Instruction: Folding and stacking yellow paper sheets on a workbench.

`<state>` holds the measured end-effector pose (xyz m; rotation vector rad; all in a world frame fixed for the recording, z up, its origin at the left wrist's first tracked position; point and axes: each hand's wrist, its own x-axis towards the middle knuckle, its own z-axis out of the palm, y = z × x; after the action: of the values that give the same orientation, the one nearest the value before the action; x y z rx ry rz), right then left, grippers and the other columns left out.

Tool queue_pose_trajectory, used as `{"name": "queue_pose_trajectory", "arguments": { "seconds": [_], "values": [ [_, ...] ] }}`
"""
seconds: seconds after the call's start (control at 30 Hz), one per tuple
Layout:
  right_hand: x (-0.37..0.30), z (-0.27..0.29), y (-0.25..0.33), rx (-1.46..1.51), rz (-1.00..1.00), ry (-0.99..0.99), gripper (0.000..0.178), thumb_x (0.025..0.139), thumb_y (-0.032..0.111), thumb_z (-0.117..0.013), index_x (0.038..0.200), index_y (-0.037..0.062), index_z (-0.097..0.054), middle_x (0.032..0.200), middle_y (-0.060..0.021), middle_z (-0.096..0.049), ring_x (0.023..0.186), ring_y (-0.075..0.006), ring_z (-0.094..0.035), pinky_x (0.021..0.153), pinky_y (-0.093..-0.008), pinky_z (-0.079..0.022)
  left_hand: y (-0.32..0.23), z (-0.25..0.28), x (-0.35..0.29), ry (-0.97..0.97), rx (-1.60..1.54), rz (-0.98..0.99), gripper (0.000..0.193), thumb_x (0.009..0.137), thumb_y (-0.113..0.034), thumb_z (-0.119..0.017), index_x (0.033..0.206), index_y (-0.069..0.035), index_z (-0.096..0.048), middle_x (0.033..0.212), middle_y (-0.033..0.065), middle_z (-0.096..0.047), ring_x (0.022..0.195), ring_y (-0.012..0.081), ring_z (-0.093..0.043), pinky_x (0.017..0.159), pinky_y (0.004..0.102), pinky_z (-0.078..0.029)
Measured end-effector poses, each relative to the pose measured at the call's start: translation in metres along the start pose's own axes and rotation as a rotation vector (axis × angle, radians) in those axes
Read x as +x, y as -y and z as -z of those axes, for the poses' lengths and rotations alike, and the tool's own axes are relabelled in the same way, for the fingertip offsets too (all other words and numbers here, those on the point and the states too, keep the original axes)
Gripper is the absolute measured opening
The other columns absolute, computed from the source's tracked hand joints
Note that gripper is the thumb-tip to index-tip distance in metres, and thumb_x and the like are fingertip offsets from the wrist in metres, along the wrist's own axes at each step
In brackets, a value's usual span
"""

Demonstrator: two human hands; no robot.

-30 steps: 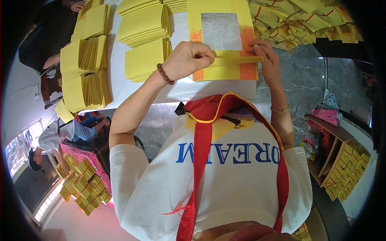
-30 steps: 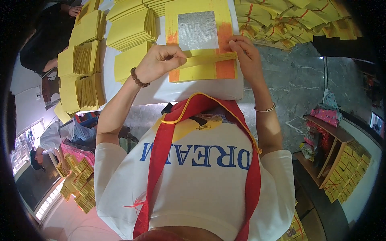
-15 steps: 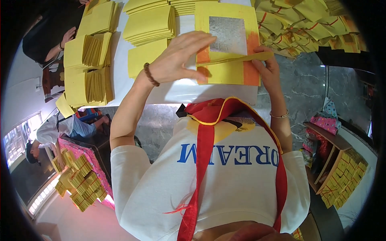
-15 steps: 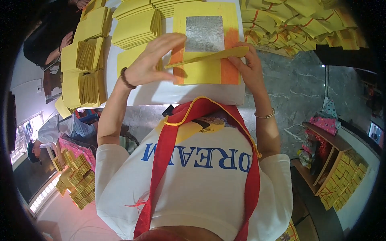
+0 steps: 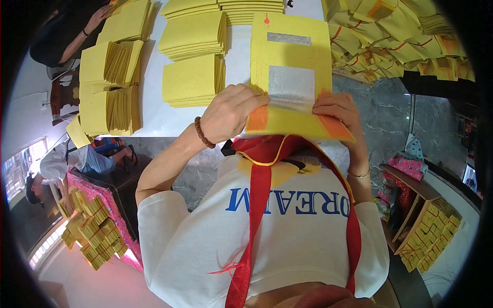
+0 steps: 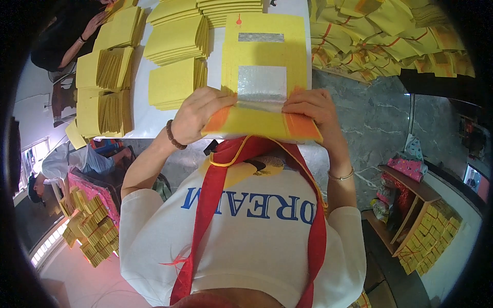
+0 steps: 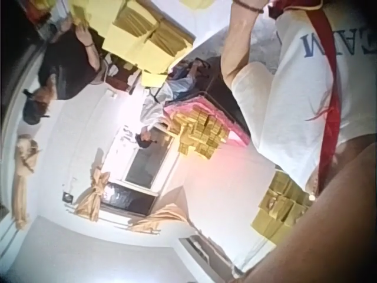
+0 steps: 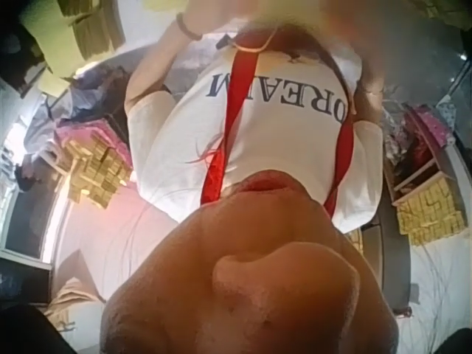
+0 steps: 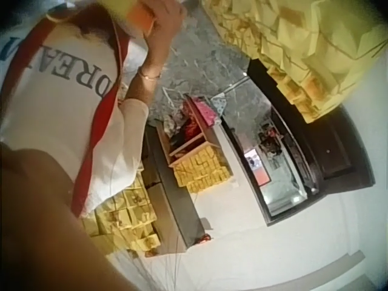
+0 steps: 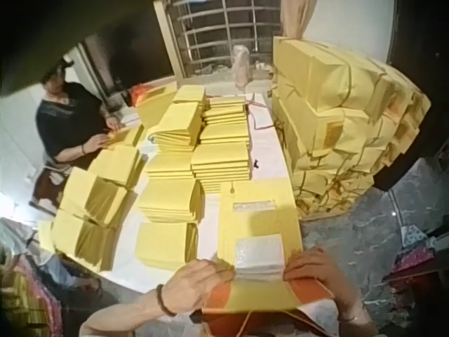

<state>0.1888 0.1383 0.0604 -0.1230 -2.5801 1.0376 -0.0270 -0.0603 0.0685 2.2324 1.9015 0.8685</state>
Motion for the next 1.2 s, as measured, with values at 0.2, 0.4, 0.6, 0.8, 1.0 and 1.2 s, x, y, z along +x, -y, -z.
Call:
{"name": "queue_pose_trajectory", "arguments": {
  "seconds": [0.2, 0.4, 0.6, 0.8, 1.0, 1.2],
  "values": [
    [0.009, -0.013, 0.003, 0.407, -0.541, -0.077, 0.026, 0.076, 0.01, -0.066, 0.102, 0.0041, -0.064, 0.096, -0.0057, -0.065, 0.094, -0.0155, -0.06, 0.079, -0.0292, -0.045, 0.008, -0.007, 0.014, 0.004, -0.332, 0.427, 0.022, 0.083, -0.014, -0.056, 0.098, 0.001, -0.061, 0.072, 0.0146, -0.058, 0.068, 0.0267, -0.055, 0.062, 0.0357, -0.045],
    [0.024, -0.027, 0.007, 0.62, -0.472, -0.455, 0.03, 0.081, 0.006, -0.063, 0.11, -0.002, -0.059, 0.101, -0.0122, -0.062, 0.088, -0.0143, -0.06, 0.076, -0.0247, -0.047, 0.042, -0.033, 0.018, -0.033, -0.776, 0.802, 0.022, 0.086, -0.021, -0.059, 0.081, 0.001, -0.059, 0.052, -0.0006, -0.043, 0.047, 0.0073, -0.037, 0.045, 0.0263, -0.035],
    [0.024, -0.031, -0.001, 0.527, -0.612, -0.422, 0.033, 0.081, 0.007, -0.064, 0.113, -0.0015, -0.058, 0.102, -0.012, -0.063, 0.089, -0.0123, -0.058, 0.077, -0.025, -0.047, 0.034, -0.019, 0.034, -0.031, -0.925, 0.921, 0.023, 0.085, -0.019, -0.06, 0.097, -0.001, -0.051, 0.053, -0.0017, -0.047, 0.046, 0.005, -0.041, 0.043, 0.0222, -0.035],
    [0.031, -0.032, -0.001, 0.523, -0.637, -0.455, 0.033, 0.082, 0.007, -0.063, 0.114, -0.0013, -0.058, 0.103, -0.0119, -0.063, 0.089, -0.0119, -0.058, 0.077, -0.0245, -0.047, 0.039, -0.02, 0.036, -0.039, -0.942, 0.963, 0.025, 0.087, -0.021, -0.06, 0.096, -0.001, -0.048, 0.052, -0.0022, -0.047, 0.043, 0.0051, -0.041, 0.041, 0.0216, -0.034],
    [0.03, -0.033, -0.004, 0.515, -0.701, -0.456, 0.034, 0.081, 0.008, -0.063, 0.114, -0.0008, -0.059, 0.102, -0.0126, -0.064, 0.088, -0.0129, -0.059, 0.076, -0.0252, -0.048, 0.037, -0.019, 0.041, -0.099, -0.977, 1.02, 0.029, 0.084, -0.018, -0.064, 0.099, -0.002, -0.044, 0.051, -0.0032, -0.045, 0.042, 0.0049, -0.038, 0.039, 0.0216, -0.031],
    [0.032, -0.034, -0.004, 0.423, -0.705, -0.453, 0.034, 0.08, 0.009, -0.064, 0.112, -0.0002, -0.06, 0.099, -0.0147, -0.065, 0.085, -0.013, -0.061, 0.074, -0.0259, -0.048, 0.033, -0.019, 0.037, -0.161, -0.963, 0.997, 0.041, 0.084, -0.016, -0.064, 0.111, -0.001, -0.038, 0.052, -0.0036, -0.044, 0.045, 0.0043, -0.039, 0.041, 0.0212, -0.031]
  ]
}}
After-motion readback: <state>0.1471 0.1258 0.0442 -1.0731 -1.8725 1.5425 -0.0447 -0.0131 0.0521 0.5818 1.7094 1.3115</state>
